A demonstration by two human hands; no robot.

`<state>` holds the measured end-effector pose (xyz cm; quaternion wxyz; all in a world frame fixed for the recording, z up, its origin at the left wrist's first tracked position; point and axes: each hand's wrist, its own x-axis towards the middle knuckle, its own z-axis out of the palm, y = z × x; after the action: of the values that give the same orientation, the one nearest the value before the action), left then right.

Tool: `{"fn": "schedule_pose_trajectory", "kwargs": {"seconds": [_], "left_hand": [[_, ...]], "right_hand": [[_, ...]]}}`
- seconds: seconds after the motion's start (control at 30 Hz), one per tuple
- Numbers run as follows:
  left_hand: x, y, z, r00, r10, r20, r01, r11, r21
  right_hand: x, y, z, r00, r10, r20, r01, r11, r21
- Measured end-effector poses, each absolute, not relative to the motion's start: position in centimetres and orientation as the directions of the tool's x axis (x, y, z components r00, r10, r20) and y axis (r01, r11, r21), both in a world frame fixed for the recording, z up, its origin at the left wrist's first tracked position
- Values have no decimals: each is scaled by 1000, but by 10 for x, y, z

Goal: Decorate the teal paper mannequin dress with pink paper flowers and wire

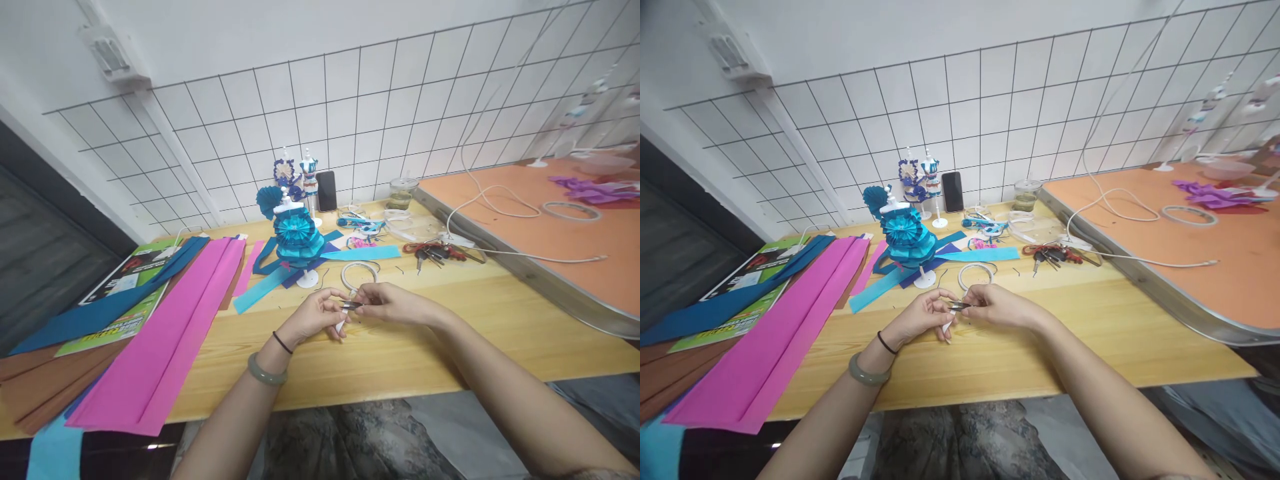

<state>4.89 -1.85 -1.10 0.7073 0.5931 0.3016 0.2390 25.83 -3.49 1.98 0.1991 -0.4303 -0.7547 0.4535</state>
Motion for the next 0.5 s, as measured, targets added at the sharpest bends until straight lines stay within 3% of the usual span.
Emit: {"fn": "schedule_pose_trajectory", "kwargs": {"seconds": [0.5], "left_hand": [[49, -18, -11, 700, 698, -150, 17, 194, 981]], "right_hand": [[257, -35, 17, -539, 841, -35, 512, 295, -806]]}}
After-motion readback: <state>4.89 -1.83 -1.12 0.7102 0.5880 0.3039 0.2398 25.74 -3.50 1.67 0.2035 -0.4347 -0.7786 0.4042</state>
